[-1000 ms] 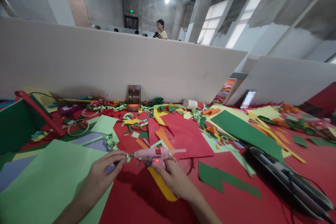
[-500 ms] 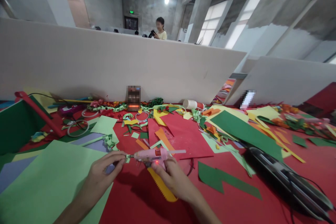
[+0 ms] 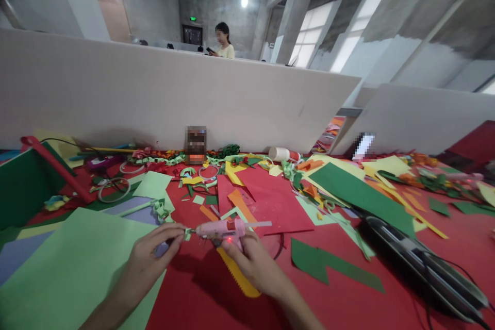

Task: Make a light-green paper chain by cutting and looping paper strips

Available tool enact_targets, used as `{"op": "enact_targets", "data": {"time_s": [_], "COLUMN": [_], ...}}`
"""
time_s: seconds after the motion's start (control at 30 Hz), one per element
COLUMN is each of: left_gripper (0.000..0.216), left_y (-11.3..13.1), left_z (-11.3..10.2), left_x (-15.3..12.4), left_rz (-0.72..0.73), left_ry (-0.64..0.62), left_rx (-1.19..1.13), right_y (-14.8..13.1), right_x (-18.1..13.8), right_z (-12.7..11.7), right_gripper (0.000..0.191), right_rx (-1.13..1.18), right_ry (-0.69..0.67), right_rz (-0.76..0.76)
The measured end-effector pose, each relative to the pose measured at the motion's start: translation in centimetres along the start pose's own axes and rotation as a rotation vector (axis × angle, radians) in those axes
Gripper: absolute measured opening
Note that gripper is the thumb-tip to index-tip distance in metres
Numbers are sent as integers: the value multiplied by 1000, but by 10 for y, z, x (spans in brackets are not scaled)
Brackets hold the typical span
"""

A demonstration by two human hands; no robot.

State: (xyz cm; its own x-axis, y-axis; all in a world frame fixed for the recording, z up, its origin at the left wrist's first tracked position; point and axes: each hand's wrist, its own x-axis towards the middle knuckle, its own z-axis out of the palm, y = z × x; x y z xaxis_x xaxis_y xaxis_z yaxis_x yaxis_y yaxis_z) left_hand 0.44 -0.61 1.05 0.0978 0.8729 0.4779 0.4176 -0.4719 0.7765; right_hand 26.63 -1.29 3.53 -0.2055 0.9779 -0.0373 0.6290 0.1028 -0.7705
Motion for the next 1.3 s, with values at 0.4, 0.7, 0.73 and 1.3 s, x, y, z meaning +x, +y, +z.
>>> {"op": "enact_targets", "data": {"time_s": [0.4, 0.7, 0.73, 1.3], "left_gripper": [15, 15, 15, 15], "left_y": [-2, -3, -3, -7], "left_z": [0, 0, -1, 0], "left_x": [-1, -1, -1, -1], "left_rz": [-17, -18, -21, -22], "left_ry": [-4, -2, -3, 24], "left_rx": [-7, -3, -2, 21], "right_y": [-3, -3, -3, 11], "right_x": [0, 1, 1, 0], "right_z": [-2, -1, -2, -34], "right_gripper": [55, 54, 53, 62], "right_rx": [-61, -80, -83, -88], "right_ry": [57, 27, 33, 247], "right_rz": [27, 27, 33, 118]}}
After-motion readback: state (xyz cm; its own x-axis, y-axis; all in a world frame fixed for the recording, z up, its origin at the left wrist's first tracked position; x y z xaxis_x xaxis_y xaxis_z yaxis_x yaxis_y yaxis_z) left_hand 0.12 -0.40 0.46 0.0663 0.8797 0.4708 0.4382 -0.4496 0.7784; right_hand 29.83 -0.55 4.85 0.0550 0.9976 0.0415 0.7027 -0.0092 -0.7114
